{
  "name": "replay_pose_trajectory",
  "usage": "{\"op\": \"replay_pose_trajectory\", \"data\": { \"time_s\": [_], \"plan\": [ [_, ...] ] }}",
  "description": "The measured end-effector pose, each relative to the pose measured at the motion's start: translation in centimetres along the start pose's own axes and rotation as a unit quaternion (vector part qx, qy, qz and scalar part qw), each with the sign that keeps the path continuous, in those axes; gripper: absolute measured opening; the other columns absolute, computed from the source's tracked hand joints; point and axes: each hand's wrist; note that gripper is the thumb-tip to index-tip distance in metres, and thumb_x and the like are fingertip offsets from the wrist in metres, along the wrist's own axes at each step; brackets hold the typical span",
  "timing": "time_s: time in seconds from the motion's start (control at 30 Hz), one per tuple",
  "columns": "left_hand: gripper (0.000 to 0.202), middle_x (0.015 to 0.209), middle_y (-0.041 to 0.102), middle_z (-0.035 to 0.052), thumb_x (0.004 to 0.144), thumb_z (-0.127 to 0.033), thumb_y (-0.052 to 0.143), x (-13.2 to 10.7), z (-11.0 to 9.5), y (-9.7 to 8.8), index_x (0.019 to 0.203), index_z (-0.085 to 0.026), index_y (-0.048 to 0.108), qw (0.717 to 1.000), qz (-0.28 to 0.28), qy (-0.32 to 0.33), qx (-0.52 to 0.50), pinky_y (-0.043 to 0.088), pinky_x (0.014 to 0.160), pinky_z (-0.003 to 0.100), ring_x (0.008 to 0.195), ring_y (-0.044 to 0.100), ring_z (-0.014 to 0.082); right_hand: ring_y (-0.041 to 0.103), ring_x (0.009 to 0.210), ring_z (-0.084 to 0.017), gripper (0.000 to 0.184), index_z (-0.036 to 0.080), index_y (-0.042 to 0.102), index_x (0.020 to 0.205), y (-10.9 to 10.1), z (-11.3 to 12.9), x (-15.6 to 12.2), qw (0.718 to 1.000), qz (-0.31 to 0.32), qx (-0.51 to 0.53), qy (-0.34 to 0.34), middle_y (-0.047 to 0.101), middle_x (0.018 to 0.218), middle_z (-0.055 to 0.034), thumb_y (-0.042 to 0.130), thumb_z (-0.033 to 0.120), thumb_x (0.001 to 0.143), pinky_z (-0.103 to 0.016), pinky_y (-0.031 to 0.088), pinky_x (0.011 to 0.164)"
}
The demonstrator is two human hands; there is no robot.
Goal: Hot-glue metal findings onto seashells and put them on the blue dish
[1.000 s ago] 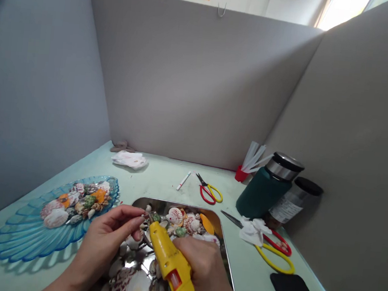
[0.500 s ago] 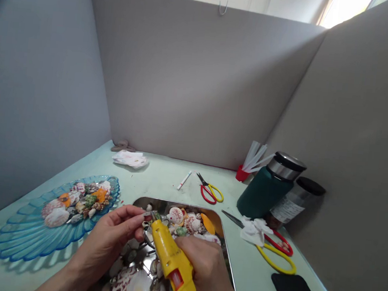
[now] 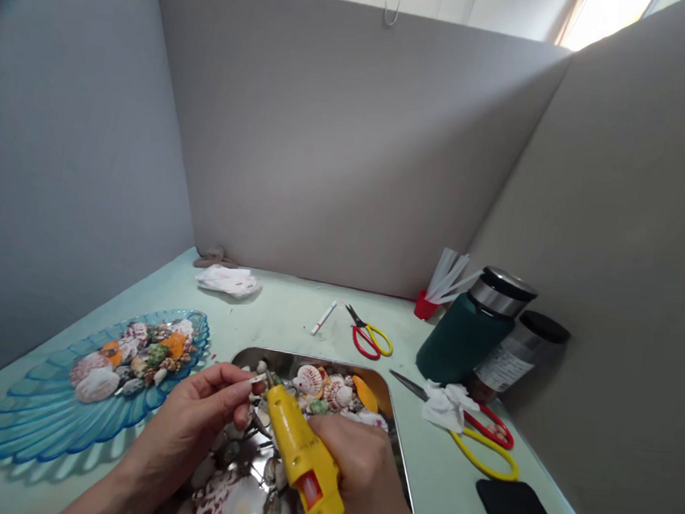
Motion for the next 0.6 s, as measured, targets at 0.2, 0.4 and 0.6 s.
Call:
{"op": "replay_pose_trajectory", "data": {
  "time_s": [0.2,0.4,0.6],
  "plan": [
    [0.014,0.051,0.061,-0.0023,0.071,-0.026,0.072,0.09,0.25,-0.19,0.076,-0.015,0.065,1.000,-0.002,0.005,-0.009,0.040,0.053,0.016,0.049,0.052,0.0062,0.048,0.052,-0.014,0.019,0.016,0.058,0.079,-0.09,0.13,0.20,1.000,-0.009,0.000,-0.006,0.054,0.060,-0.0012,0.051,0.033,0.084,-0.024,0.031,0.048],
    [0.012,0.054,0.061,-0.0026,0.072,-0.024,0.071,0.21,0.25,-0.03,0.077,-0.015,0.065,1.000,-0.003,0.015,-0.006,0.041,0.055,0.016,0.051,0.052,0.0060,0.048,0.051,-0.014,0.021,0.016,0.059,0.080,-0.13,0.47,0.14,1.000,-0.009,-0.001,0.003,0.052,0.058,-0.0007,0.049,0.034,0.084,-0.025,0.030,0.048],
    [0.012,0.053,0.061,-0.0028,0.072,-0.024,0.071,0.14,0.23,-0.11,0.077,-0.015,0.065,1.000,0.001,0.019,0.003,0.041,0.055,0.017,0.051,0.053,0.0063,0.047,0.051,-0.012,0.013,0.016,0.058,0.079,-0.50,0.65,0.55,1.000,-0.007,0.014,0.009,0.051,0.060,0.0005,0.052,0.028,0.083,-0.023,0.032,0.049]
  ]
}}
Point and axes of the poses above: each hand's wrist, its own x-axis towards the middle knuckle, its own y-axis out of the palm, z = x × y
